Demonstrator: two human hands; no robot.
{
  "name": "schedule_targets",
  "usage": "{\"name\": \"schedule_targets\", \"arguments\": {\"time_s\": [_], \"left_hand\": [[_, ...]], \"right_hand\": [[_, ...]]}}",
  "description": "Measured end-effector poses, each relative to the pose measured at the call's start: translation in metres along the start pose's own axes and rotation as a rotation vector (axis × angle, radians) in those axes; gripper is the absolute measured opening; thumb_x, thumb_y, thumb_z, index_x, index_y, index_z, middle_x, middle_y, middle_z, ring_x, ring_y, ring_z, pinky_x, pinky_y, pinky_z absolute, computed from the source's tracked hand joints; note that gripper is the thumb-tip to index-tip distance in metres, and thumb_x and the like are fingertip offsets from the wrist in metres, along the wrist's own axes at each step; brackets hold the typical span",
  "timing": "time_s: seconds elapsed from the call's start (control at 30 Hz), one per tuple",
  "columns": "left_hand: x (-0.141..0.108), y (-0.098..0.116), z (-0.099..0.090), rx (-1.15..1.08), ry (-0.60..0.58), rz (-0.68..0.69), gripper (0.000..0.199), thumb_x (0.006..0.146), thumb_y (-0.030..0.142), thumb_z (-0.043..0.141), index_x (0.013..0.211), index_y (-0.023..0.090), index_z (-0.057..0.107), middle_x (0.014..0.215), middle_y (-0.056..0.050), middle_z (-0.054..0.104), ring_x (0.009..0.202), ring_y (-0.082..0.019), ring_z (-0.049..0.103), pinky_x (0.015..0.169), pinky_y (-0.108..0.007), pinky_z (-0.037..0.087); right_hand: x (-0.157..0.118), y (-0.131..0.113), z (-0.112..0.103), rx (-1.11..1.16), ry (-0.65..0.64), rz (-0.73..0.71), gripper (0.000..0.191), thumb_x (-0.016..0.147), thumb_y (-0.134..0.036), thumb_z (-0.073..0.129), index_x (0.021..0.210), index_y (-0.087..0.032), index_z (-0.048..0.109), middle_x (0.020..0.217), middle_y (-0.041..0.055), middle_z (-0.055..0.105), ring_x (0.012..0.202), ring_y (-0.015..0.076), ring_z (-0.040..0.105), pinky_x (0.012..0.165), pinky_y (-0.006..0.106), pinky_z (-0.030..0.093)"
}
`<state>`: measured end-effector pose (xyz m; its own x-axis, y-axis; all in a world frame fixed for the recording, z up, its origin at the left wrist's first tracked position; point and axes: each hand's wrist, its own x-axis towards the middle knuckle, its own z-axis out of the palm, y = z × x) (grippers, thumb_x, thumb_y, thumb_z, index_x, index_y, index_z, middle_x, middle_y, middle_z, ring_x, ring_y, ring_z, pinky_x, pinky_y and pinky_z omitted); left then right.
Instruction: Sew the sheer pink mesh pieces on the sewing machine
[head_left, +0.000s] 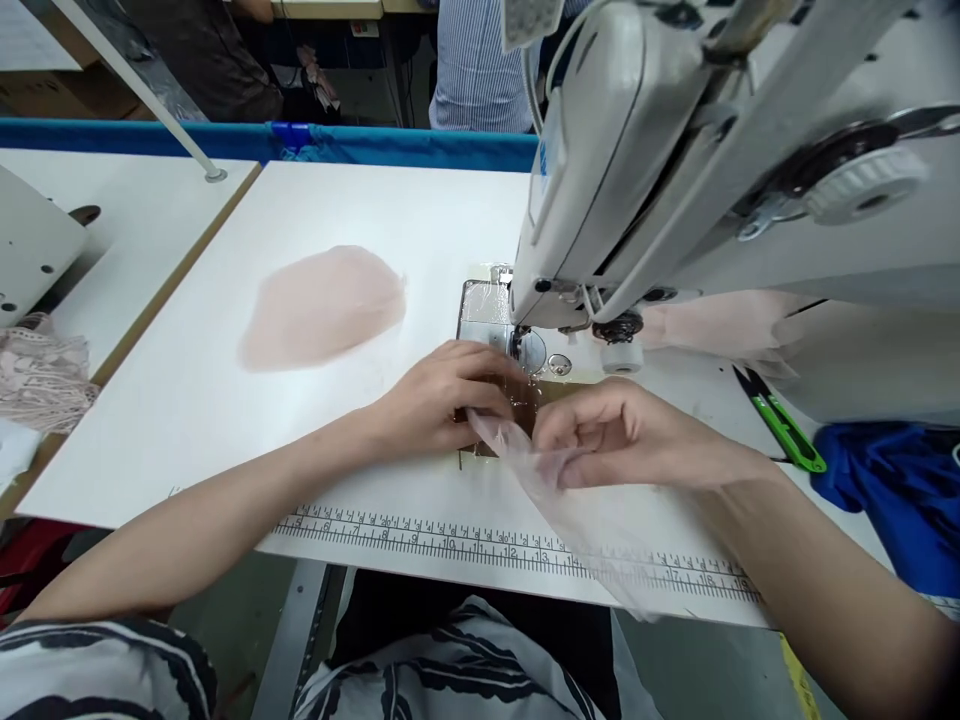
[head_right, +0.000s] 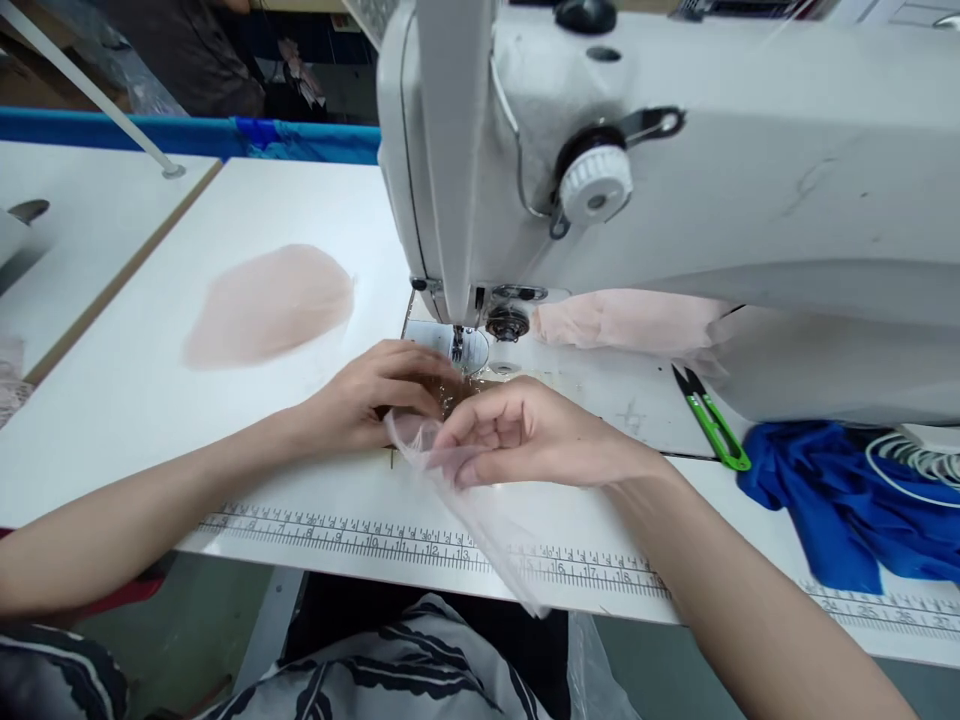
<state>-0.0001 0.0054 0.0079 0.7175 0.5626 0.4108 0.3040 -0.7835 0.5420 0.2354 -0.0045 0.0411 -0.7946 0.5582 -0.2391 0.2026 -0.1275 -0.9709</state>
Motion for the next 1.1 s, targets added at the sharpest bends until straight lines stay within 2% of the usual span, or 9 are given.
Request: {"name": "schedule_targets", "arguments": {"time_s": [0.2, 0.4, 0.5, 0.63, 0.7, 0.83, 0.9, 1.0, 1.1], "left_hand": [[-0.004, 0.001, -0.026, -0.661, 0.024, -0.363, 0.031, 0.097, 0.034, 0.05, 0.081, 0.018, 0.072, 0.084, -0.006, 0.073, 0.078, -0.016, 0.068, 0.069, -0.029, 0.054], [0.002, 0.039, -0.047, -0.523, 0.076, -0.149, 0.031, 0.089, 0.022, 0.062, 0.059, 0.019, 0.056, 0.056, 0.002, 0.059, 0.052, -0.009, 0.052, 0.05, -0.022, 0.04], [0.0, 0.082, -0.044, -0.363, -0.295, -0.023, 0.022, 0.083, 0.018, 0.066, 0.064, 0.019, 0.057, 0.058, 0.002, 0.06, 0.054, -0.009, 0.054, 0.056, -0.023, 0.043], [-0.011, 0.114, -0.043, -0.536, -0.815, -0.144, 0.01, 0.074, 0.018, 0.073, 0.075, 0.021, 0.064, 0.065, 0.004, 0.067, 0.054, -0.01, 0.059, 0.049, -0.019, 0.043], [-0.016, 0.108, -0.047, -0.562, -0.674, -0.289, 0.005, 0.081, 0.027, 0.07, 0.083, 0.022, 0.069, 0.072, 0.002, 0.07, 0.059, -0.01, 0.061, 0.054, -0.019, 0.046], [-0.016, 0.069, -0.05, -0.403, 0.044, -0.554, 0.032, 0.085, 0.042, 0.069, 0.112, 0.025, 0.064, 0.108, -0.003, 0.067, 0.093, -0.016, 0.062, 0.083, -0.028, 0.049], [-0.013, 0.051, -0.048, -0.516, -0.06, -0.615, 0.058, 0.081, 0.048, 0.072, 0.132, 0.03, 0.052, 0.129, -0.006, 0.058, 0.11, -0.02, 0.057, 0.088, -0.031, 0.048], [-0.013, 0.036, -0.047, -0.72, -0.309, -0.683, 0.058, 0.078, 0.051, 0.074, 0.128, 0.026, 0.056, 0.104, -0.005, 0.065, 0.09, -0.019, 0.061, 0.075, -0.03, 0.047], [-0.027, 0.031, -0.056, -0.857, -0.362, -0.738, 0.038, 0.073, 0.042, 0.081, 0.101, 0.021, 0.066, 0.079, 0.002, 0.063, 0.072, -0.014, 0.061, 0.072, -0.028, 0.047]], "right_hand": [[0.006, 0.013, -0.005, 0.296, 0.131, 0.045, 0.022, 0.074, -0.028, 0.08, 0.093, -0.018, 0.073, 0.076, 0.001, 0.072, 0.061, 0.01, 0.063, 0.05, 0.02, 0.044], [0.015, 0.019, 0.008, 0.078, 0.333, -0.135, 0.011, 0.075, -0.027, 0.075, 0.084, -0.02, 0.078, 0.074, -0.0002, 0.069, 0.061, 0.0085, 0.06, 0.054, 0.02, 0.047], [0.014, 0.015, 0.013, 0.03, 0.315, -0.128, 0.017, 0.081, -0.03, 0.068, 0.09, -0.019, 0.078, 0.064, -0.0013, 0.068, 0.048, 0.008, 0.055, 0.047, 0.021, 0.045], [0.01, 0.007, 0.017, 0.146, 0.195, -0.226, 0.02, 0.086, -0.031, 0.06, 0.091, -0.02, 0.076, 0.092, 0.0045, 0.076, 0.081, 0.0172, 0.071, 0.07, 0.029, 0.057], [0.009, 0.005, 0.018, 0.23, 0.123, -0.252, 0.026, 0.089, -0.034, 0.055, 0.095, -0.02, 0.076, 0.1, 0.0065, 0.075, 0.091, 0.0215, 0.072, 0.078, 0.035, 0.058], [0.01, 0.003, 0.02, 0.252, 0.089, -0.257, 0.043, 0.096, -0.049, 0.046, 0.101, -0.018, 0.075, 0.096, 0.009, 0.076, 0.09, 0.0226, 0.072, 0.079, 0.037, 0.058], [0.012, 0.001, 0.021, 0.26, 0.078, -0.262, 0.046, 0.096, -0.054, 0.046, 0.104, -0.017, 0.073, 0.093, 0.009, 0.076, 0.086, 0.0221, 0.073, 0.076, 0.037, 0.059], [0.013, -0.002, 0.023, 0.225, 0.078, -0.25, 0.031, 0.092, -0.044, 0.06, 0.106, -0.019, 0.072, 0.1, 0.0083, 0.076, 0.082, 0.0203, 0.073, 0.07, 0.034, 0.061], [0.016, -0.007, 0.026, 0.141, 0.092, -0.223, 0.02, 0.085, -0.028, 0.071, 0.103, -0.022, 0.072, 0.1, 0.0051, 0.076, 0.075, 0.015, 0.072, 0.067, 0.027, 0.06]]}}
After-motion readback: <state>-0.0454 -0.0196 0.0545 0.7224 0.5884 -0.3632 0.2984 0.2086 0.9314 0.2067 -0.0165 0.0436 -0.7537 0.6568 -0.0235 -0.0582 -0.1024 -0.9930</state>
